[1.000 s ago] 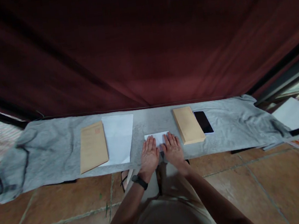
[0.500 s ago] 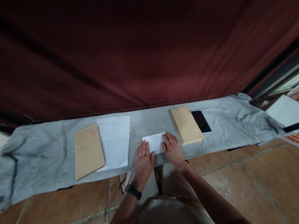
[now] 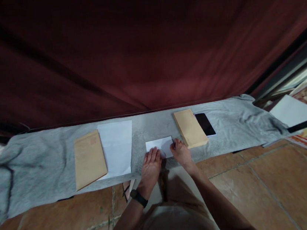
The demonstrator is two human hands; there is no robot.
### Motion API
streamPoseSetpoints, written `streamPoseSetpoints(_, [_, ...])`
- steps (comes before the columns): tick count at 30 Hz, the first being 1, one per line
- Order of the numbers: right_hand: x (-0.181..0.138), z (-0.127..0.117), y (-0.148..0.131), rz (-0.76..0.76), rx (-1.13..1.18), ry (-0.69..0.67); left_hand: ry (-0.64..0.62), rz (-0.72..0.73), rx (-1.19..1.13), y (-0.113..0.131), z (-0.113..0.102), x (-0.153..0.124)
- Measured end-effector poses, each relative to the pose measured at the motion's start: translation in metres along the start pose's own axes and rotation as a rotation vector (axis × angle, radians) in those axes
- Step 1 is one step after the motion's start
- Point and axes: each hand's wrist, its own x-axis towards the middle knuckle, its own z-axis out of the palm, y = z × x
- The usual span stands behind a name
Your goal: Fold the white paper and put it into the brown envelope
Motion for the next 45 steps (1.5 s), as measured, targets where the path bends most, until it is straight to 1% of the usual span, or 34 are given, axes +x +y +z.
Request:
streamPoseSetpoints(2, [0.004, -0.001, 0.003, 0.023, 0.117, -0.022, -0.002, -0.016, 0.000, 0.003, 0.000, 0.001])
streamPoseSetpoints(4, [0.009, -0.003, 0.006, 0.011, 0.201, -0.046, -0.001, -0.039, -0.001, 0.008, -0.001, 0.004])
streamPoseSetpoints(8, [0.013, -0.004, 0.008, -0.049, 0.278, -0.073, 0.009, -0.035, -0.037, 0.022, -0.006, 0.014])
streamPoseSetpoints(13, [0.007, -0.007, 0.011, -0.037, 0.312, -0.037, -0.030, -0.030, -0.043, 0.033, -0.005, 0.025])
streamPoseSetpoints(18, [-0.006, -0.011, 0.021, -0.012, 0.335, -0.029, -0.060, 0.056, 0.008, 0.037, -0.001, 0.025])
streamPoseSetpoints(22, [-0.011, -0.010, 0.023, -0.003, 0.394, -0.058, -0.086, 0.141, 0.053, 0.052, -0.001, 0.027])
streamPoseSetpoints(24, [-0.011, -0.010, 0.023, 0.000, 0.440, -0.068, -0.078, 0.152, 0.077, 0.062, -0.003, 0.030])
streamPoseSetpoints(26, [-0.010, -0.009, 0.026, 0.009, 0.496, -0.078, -0.070, 0.128, 0.065, 0.068, -0.007, 0.034])
streamPoseSetpoints(28, [-0.011, -0.008, 0.030, 0.032, 0.558, -0.085, -0.071, 0.091, 0.024, 0.068, -0.015, 0.039])
streamPoseSetpoints(30, [-0.011, -0.006, 0.034, 0.070, 0.639, -0.092, -0.067, 0.053, -0.001, 0.062, -0.027, 0.044])
streamPoseSetpoints(32, [-0.012, -0.004, 0.035, 0.114, 0.733, -0.099, -0.021, 0.007, -0.031, 0.052, -0.043, 0.049])
streamPoseSetpoints(33, [-0.012, -0.003, 0.034, 0.136, 0.786, -0.107, 0.025, -0.031, -0.074, 0.047, -0.051, 0.052])
streamPoseSetpoints(34, [-0.012, -0.002, 0.032, 0.161, 0.859, -0.125, 0.116, -0.113, -0.201, 0.041, -0.059, 0.055])
streamPoseSetpoints(36, [-0.012, 0.000, 0.026, 0.225, 1.060, -0.190, 0.306, -0.288, -0.503, 0.032, -0.071, 0.061])
streamPoseSetpoints(38, [-0.014, 0.000, 0.017, 0.280, 1.252, -0.264, 0.469, -0.420, -0.828, 0.024, -0.075, 0.066])
streamPoseSetpoints(40, [-0.016, 0.000, 0.009, 0.296, 1.342, -0.314, 0.571, -0.527, -1.117, 0.018, -0.069, 0.068])
streamPoseSetpoints(42, [-0.019, 0.000, 0.003, 0.284, 1.358, -0.344, 0.620, -0.639, -1.328, 0.013, -0.057, 0.067])
streamPoseSetpoints(44, [-0.020, 0.000, -0.001, 0.264, 1.330, -0.343, 0.638, -0.733, -1.435, 0.009, -0.042, 0.062])
streamPoseSetpoints(45, [-0.020, 0.000, -0.003, 0.246, 1.274, -0.319, 0.638, -0.774, -1.455, 0.007, -0.035, 0.060])
